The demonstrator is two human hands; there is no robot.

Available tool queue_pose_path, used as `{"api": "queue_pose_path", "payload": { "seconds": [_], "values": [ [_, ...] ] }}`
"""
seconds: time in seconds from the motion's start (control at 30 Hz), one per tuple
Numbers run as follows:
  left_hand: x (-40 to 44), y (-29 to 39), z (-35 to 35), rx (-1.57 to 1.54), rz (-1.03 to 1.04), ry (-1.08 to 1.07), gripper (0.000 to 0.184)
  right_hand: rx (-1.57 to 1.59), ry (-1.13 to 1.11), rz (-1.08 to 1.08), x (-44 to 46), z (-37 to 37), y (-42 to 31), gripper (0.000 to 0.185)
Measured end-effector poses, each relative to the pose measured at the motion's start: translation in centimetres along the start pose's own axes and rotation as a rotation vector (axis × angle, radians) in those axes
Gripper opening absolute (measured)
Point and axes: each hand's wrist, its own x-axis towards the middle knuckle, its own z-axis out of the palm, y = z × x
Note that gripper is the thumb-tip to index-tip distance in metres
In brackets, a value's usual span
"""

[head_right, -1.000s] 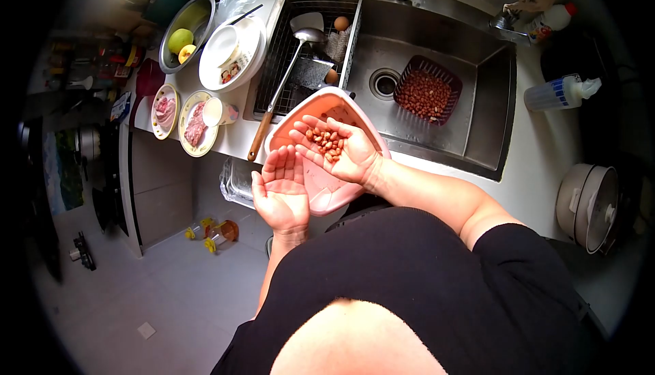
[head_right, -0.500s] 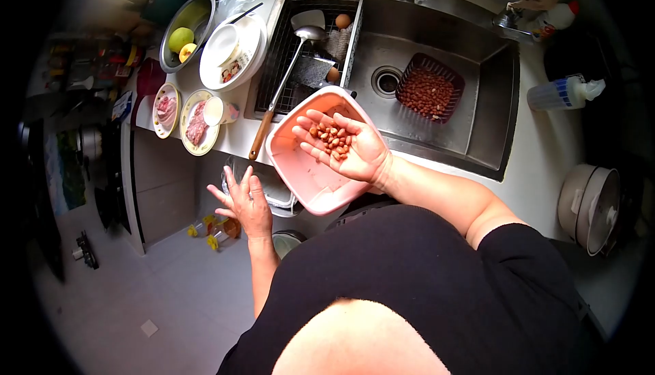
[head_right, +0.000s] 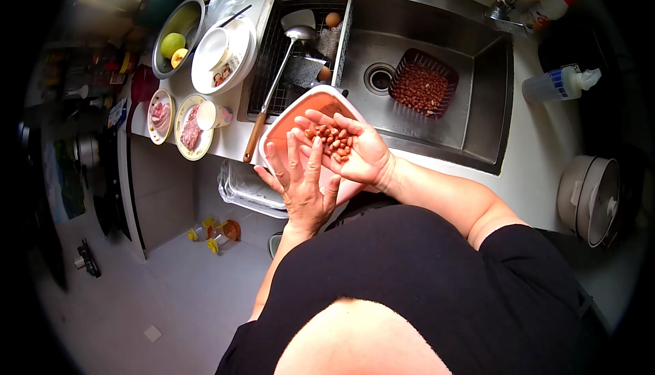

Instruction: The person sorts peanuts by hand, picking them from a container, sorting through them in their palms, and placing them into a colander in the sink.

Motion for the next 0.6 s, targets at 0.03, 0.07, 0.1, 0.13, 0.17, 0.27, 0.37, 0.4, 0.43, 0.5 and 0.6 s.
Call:
{"api": "queue_pose_path", "payload": {
  "seconds": [0.03, 0.07, 0.1, 0.13, 0.17, 0.27, 0.37, 0.4, 0.43, 0.5, 0.6],
  "values": [
    [0.0, -0.1, 0.1, 0.001, 0.003, -0.002, 0.058, 0.003, -0.002, -0.003, -0.1, 0.0, -0.1, 0.042],
    [-0.1, -0.1, 0.1, 0.0, 0.006, 0.001, 0.058, 0.01, -0.005, 0.004, -0.2, -0.1, -0.2, 0.042],
    [0.0, -0.1, 0.2, -0.003, 0.008, 0.005, 0.059, 0.017, -0.008, 0.01, -0.3, -0.2, -0.3, 0.042],
    [0.0, 0.0, 0.1, -0.002, 0.011, 0.003, 0.059, 0.019, -0.009, 0.007, -0.3, -0.3, -0.4, 0.042],
    [0.0, 0.1, 0.0, -0.02, 0.004, 0.008, 0.059, 0.034, -0.005, 0.012, -0.2, -0.3, -0.5, 0.042],
    [-0.1, 0.0, 0.0, -0.039, -0.003, 0.007, 0.06, 0.051, 0.012, 0.017, -0.3, -0.1, -0.6, 0.043],
    [0.0, 0.2, -0.1, -0.072, -0.001, 0.006, 0.059, 0.06, 0.0, 0.034, -0.3, -0.6, -0.8, 0.044],
    [0.1, 0.3, -0.1, -0.103, 0.002, 0.011, 0.059, 0.068, -0.026, 0.05, -0.3, -0.8, -0.9, 0.043],
    [0.2, 0.6, -0.1, -0.102, 0.003, 0.01, 0.059, 0.069, -0.027, 0.049, -0.3, -0.7, -0.9, 0.043],
    [0.6, 1.2, 0.0, -0.143, 0.082, -0.002, 0.057, 0.004, 0.0, 0.012, -0.4, -0.5, -0.8, 0.042],
    [0.8, 1.7, 0.3, -0.115, 0.106, -0.034, 0.057, -0.022, 0.014, -0.028, -0.5, -0.5, -1.1, 0.042]
  ]
}}
